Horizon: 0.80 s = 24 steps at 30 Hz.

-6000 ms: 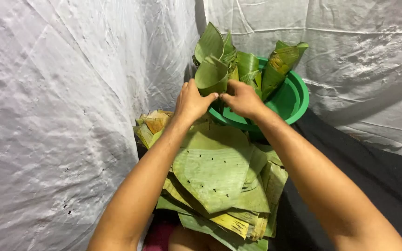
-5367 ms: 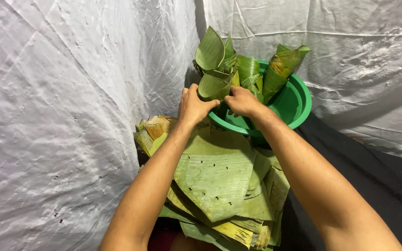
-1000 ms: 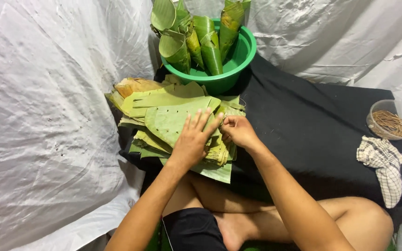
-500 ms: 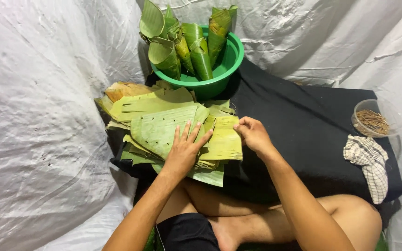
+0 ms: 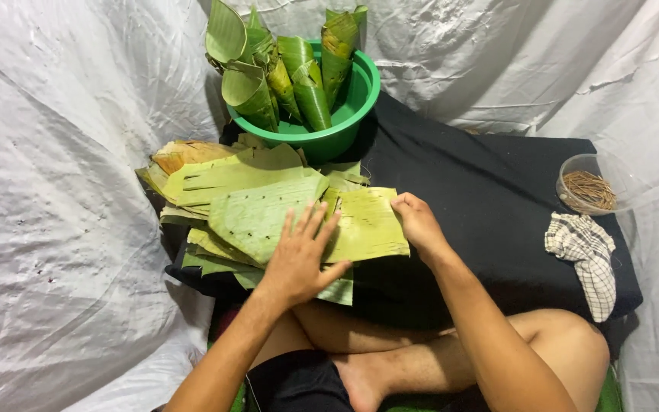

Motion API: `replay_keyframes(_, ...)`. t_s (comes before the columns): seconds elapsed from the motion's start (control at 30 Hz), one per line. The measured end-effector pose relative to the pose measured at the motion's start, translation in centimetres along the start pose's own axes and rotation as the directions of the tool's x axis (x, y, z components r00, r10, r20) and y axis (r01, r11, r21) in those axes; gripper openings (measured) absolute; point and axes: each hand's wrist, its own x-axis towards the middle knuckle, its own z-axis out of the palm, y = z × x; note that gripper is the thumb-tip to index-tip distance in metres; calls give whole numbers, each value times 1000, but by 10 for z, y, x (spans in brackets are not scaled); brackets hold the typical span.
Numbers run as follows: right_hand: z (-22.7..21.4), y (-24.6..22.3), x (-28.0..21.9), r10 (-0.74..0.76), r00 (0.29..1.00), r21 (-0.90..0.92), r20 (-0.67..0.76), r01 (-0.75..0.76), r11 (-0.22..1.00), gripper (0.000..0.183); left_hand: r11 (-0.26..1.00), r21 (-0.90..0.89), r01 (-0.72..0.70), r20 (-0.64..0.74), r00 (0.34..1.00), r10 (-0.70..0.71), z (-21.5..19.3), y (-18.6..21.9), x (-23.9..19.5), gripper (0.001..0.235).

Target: Cleaning banana leaves with a cloth and folding them into cones for food packaging.

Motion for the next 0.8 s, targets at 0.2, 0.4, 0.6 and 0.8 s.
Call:
replay_keyframes(0.2,12,-5,7,-75,995,-235,66,88,968,24,947,239,-214,-336,897,288,51,7,5,74)
replay_keyframes(0.4,8,-10,9,-85,996,-285,39,92,954,25,901,427,-79,-473,830,297,102,-9,22,57)
replay_keyframes(0.6,-11,-2,15,-90,996,-309,27,94,947,22,897,443,6,-485,843,234,110,0,17,49)
replay_keyframes(0.8,-38,-12,8,-123,992,-359,42,129,924,24,890,453,56,-477,859,188,130,-3,18,46)
